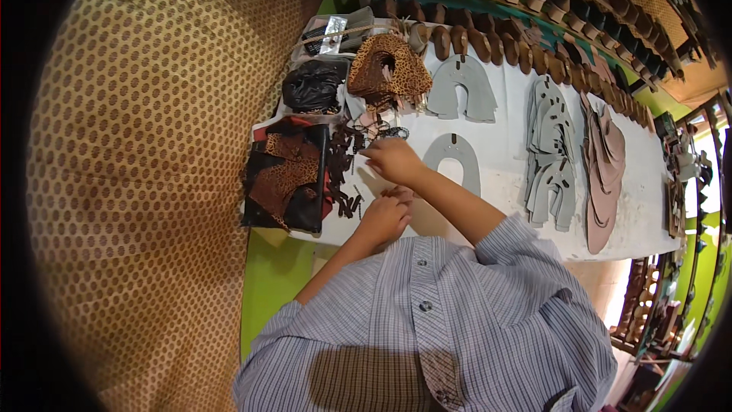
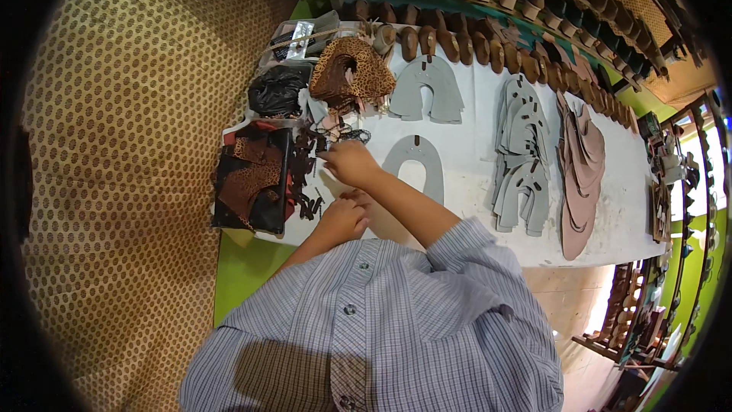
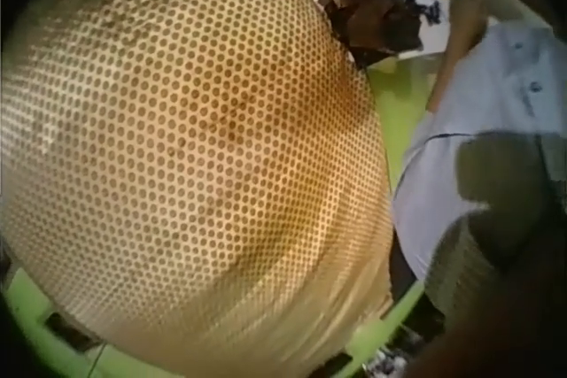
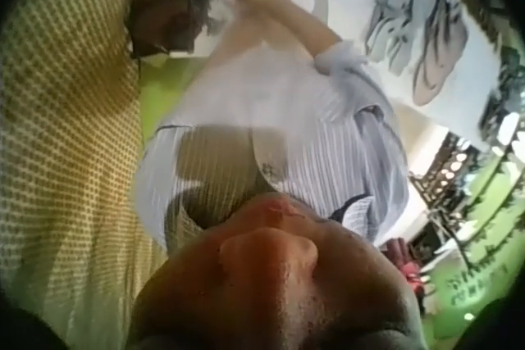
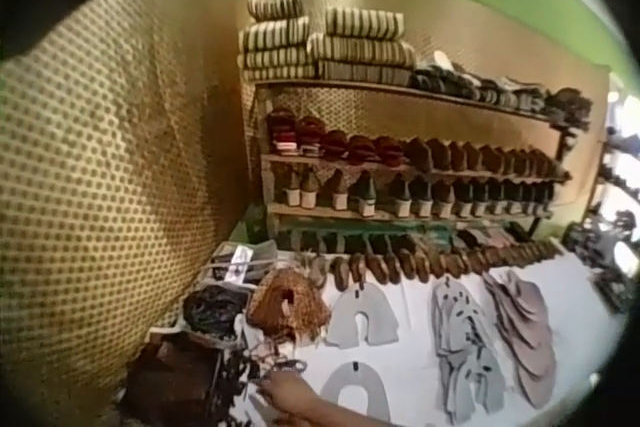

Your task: Preparing and sorting cut leather shoe upper components on a workbench.

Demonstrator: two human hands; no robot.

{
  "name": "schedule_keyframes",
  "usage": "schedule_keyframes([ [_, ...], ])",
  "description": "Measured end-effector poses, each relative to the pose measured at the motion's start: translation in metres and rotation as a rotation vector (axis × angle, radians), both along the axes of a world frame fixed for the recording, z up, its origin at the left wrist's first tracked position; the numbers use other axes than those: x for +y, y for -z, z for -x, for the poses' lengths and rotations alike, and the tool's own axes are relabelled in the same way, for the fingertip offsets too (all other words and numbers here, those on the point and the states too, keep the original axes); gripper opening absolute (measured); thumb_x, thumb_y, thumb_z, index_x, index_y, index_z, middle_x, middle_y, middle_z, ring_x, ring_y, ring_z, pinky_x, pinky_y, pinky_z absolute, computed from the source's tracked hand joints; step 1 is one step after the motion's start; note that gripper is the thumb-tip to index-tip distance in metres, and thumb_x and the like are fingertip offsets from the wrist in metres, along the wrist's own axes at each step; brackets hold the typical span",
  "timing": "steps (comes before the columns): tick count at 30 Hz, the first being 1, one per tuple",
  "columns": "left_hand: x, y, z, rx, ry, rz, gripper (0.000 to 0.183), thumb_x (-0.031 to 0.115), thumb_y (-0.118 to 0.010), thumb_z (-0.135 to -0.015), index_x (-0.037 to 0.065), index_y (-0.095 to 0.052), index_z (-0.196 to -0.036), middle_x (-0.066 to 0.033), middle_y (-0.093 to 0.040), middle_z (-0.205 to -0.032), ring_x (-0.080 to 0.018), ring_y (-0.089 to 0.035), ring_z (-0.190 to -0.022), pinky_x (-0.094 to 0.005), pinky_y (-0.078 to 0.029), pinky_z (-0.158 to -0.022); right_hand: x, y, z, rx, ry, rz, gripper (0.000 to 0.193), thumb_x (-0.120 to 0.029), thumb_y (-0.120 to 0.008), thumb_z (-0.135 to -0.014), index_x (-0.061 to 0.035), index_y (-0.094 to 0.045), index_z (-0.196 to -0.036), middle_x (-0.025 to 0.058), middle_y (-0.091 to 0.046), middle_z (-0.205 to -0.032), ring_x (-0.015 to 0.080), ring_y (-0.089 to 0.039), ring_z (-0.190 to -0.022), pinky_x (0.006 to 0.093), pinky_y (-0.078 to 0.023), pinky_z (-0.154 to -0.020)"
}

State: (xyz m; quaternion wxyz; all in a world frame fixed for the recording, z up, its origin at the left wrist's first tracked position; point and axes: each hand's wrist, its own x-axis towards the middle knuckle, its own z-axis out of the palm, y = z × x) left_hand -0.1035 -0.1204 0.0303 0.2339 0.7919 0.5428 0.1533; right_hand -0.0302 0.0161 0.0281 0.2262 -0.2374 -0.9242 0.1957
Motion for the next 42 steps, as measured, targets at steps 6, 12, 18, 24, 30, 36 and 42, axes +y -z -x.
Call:
schedule_keyframes([
  [6, -0.028, 0.009, 0.02, -0.138, -0.138, -0.128, 0.023, 0.017, -0.06, -0.074, -0.001, -0.062, -0.089, -0.0184, -0.057, -0.097, -0.0357, -0.052, -0.098, -0.0432, -0.039, -0.092, 0.009, 0.016, 0.072, -0.12, 0.117, 0.053, 0.028, -0.026, -0.062, -0.075, -0.012, -0.065, -0.099, 0.0096, -0.061, -0.083, 0.0283, -0.059, -0.084, 0.0401, -0.047, -0.071],
  [12, -0.033, 0.004, 0.023, -0.248, -0.251, -0.109, 0.022, 0.015, -0.058, -0.077, 0.001, -0.063, -0.094, -0.0171, -0.058, -0.102, -0.0327, -0.052, -0.101, -0.0412, -0.039, -0.092, 0.01, 0.02, 0.083, -0.197, 0.081, 0.203, 0.021, -0.022, -0.065, -0.073, -0.0124, -0.066, -0.092, 0.0093, -0.063, -0.088, 0.0279, -0.059, -0.086, 0.0388, -0.047, -0.073],
  [18, -0.015, -0.005, 0.014, -0.428, -0.344, 0.041, 0.023, 0.015, -0.056, -0.081, 0.001, -0.062, -0.098, -0.0157, -0.059, -0.102, -0.0291, -0.055, -0.098, -0.0359, -0.044, -0.085, 0.013, -0.011, 0.025, -0.029, 0.257, 0.73, 0.018, -0.019, -0.062, -0.075, -0.0069, -0.065, -0.086, 0.0116, -0.065, -0.081, 0.0265, -0.063, -0.077, 0.036, -0.048, -0.068],
  [24, 0.028, 0.012, -0.001, -1.082, -0.554, 0.263, 0.026, 0.015, -0.055, -0.088, -0.002, -0.056, -0.108, -0.0047, -0.06, -0.091, -0.0106, -0.057, -0.073, -0.023, -0.047, -0.068, -0.012, 0.006, -0.071, 0.23, 0.496, 0.737, 0.019, -0.021, -0.062, -0.075, -0.0037, -0.065, -0.083, 0.009, -0.064, -0.075, 0.0162, -0.061, -0.069, 0.0281, -0.047, -0.063],
  [30, 0.071, 0.005, -0.036, -1.015, -0.461, 0.464, 0.025, 0.012, -0.058, -0.086, -0.001, -0.056, -0.107, -0.0031, -0.06, -0.082, -0.0081, -0.054, -0.062, -0.0189, -0.044, -0.055, -0.05, 0.014, -0.125, 0.448, 0.645, 0.988, 0.018, -0.017, -0.061, -0.076, -0.0013, -0.063, -0.085, 0.0041, -0.061, -0.073, 0.0102, -0.055, -0.066, 0.0251, -0.045, -0.062],
  [36, 0.092, 0.024, -0.049, -0.758, -0.242, 0.443, 0.018, 0.014, -0.062, -0.083, 0.001, -0.062, -0.095, -0.0013, -0.06, -0.072, -0.0071, -0.053, -0.058, -0.0202, -0.041, -0.052, -0.058, 0.011, -0.145, 0.478, 0.719, 0.998, 0.02, -0.017, -0.063, -0.077, -0.002, -0.065, -0.091, 0.0056, -0.065, -0.08, 0.0116, -0.059, -0.07, 0.0257, -0.046, -0.065],
  [42, 0.131, 0.036, -0.064, -0.647, -0.2, 0.332, 0.02, 0.021, -0.062, -0.082, 0.003, -0.063, -0.092, -0.0041, -0.062, -0.077, -0.0128, -0.057, -0.064, -0.0248, -0.045, -0.058, -0.029, 0.028, -0.161, 0.289, 0.987, 0.658, 0.023, -0.024, -0.063, -0.076, -0.0045, -0.067, -0.088, 0.0143, -0.064, -0.075, 0.0264, -0.061, -0.069, 0.0326, -0.048, -0.064],
])
